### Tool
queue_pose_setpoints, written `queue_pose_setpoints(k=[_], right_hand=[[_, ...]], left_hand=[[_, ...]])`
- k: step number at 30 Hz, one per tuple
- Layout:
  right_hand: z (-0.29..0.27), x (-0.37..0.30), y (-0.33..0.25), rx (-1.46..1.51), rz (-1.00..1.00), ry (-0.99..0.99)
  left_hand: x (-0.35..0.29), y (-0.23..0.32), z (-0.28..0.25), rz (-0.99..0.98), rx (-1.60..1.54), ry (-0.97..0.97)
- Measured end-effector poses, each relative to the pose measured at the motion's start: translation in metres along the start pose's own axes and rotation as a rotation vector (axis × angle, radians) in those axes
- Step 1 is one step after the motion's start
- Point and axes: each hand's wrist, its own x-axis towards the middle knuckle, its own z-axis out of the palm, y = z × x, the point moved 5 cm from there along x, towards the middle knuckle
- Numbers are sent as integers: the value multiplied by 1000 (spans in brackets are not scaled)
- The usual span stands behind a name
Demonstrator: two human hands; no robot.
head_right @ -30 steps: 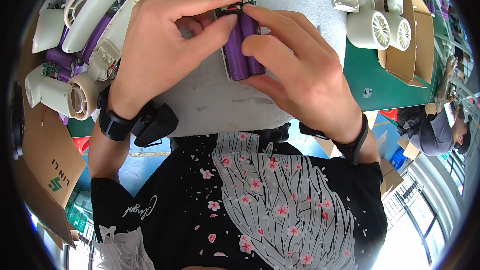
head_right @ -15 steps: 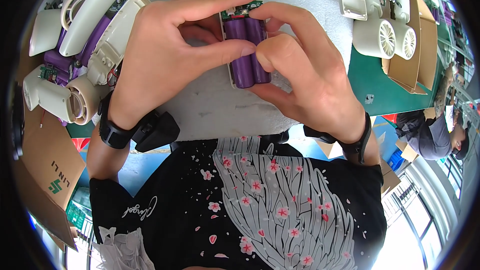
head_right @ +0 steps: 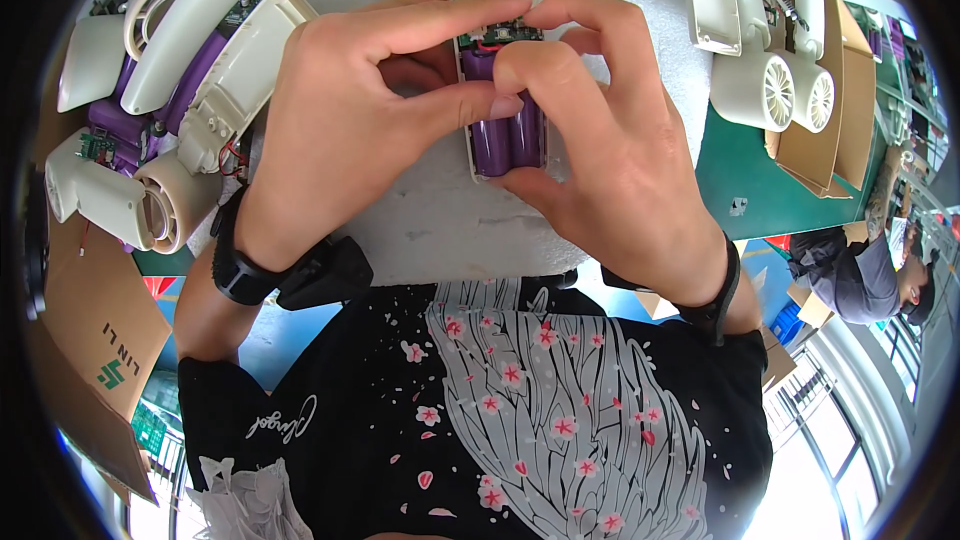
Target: The person picks up a battery pack and a fan housing, then connects the battery pack's wire to a circuit board. They place the battery pack into the housing, press the circuit board into position, and set the assembly aside.
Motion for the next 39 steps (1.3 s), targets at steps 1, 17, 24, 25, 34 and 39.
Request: queue_pose_setpoints(k=[1,17,24,25,34,39], right_hand=[[-1,0,1,59,25,31],[-1,-17,-3,-44,-82,6],[-5,-8,-16,-228,-164,-15],[-5,-7,-16,-250,-152,-22],[-33,74,-11,-485,115,395],[-56,79,-22,-311,52,218]], left_hand=[[0,2,-2,2,-6,6],[-3,5,-3,72,-60,1],[0,3,1,132,-51,-55],[-1,3,2,134,-50,-49],[0,7,-9,214,-37,195],[-3,-1,4,291,39,50]])
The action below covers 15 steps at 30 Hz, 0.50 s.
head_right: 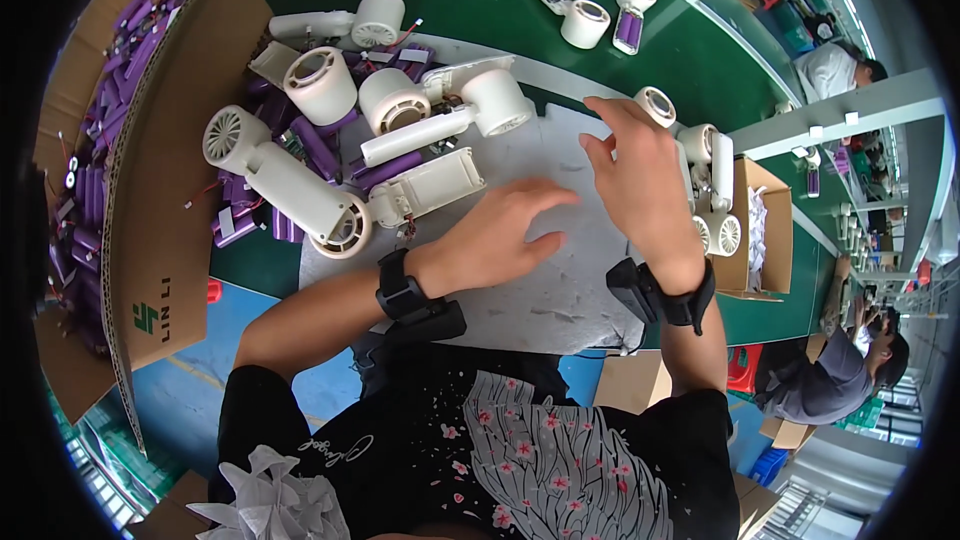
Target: The person picks up a battery pack and a fan housing, then connects the battery pack's wire to a circuit board. They place the battery pack into the housing, press the circuit board into position, and set the assembly aside.
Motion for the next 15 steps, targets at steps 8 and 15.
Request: queue_pose_setpoints(k=[8,15], right_hand=[[21,76,-60,49,-372,-218],[90,125,-62,-102,-459,-495]], left_hand=[[0,4,5,23,-38,-143],[0,0,13,42,-32,-149]])
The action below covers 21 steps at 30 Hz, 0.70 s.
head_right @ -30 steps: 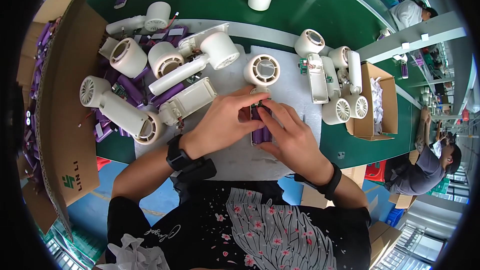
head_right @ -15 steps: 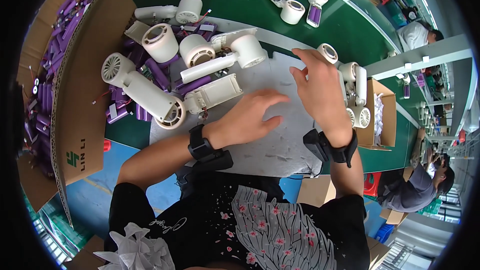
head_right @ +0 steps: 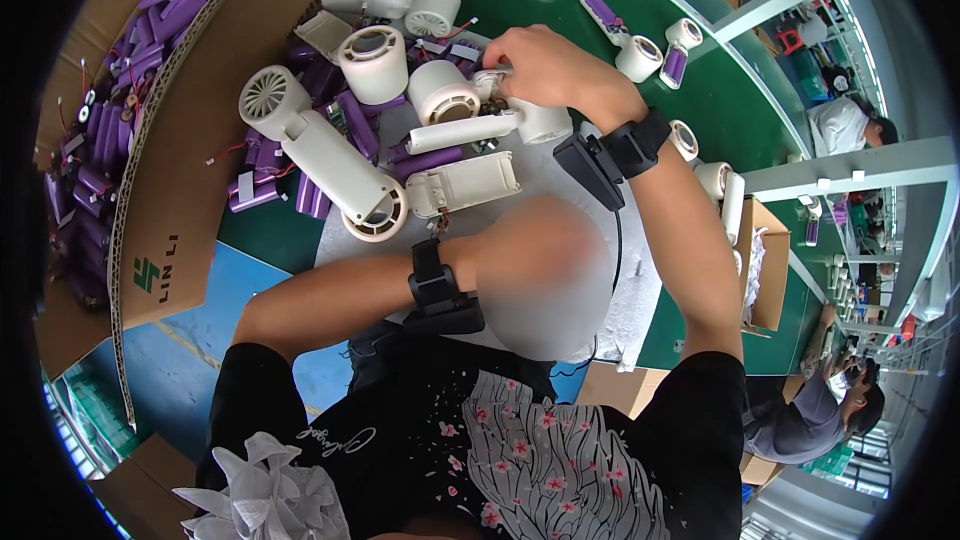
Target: The person picks up a battery pack and a fan housing, then connects the battery pack's wire to a circuit board. They place the battery pack into the housing, press the circuit board into position, and set the assembly aside.
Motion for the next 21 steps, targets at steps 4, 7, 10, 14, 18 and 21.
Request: queue_pose_setpoints(k=[4,7,10,14,18,21], right_hand=[[7,14,-2,113,44,-168],[4,16,-7,119,-65,-89],[-1,10,-7,166,-129,-5],[-20,0,9,370,-162,158],[-51,-6,25,700,-160,322],[-73,-4,20,924,-132,368]], left_hand=[[-1,-1,1,0,7,11],[-3,-1,-1,10,5,24],[-3,-1,1,7,-9,7],[-3,1,2,12,-3,2],[-3,2,3,1,-6,12],[-4,0,3,1,-7,21]])
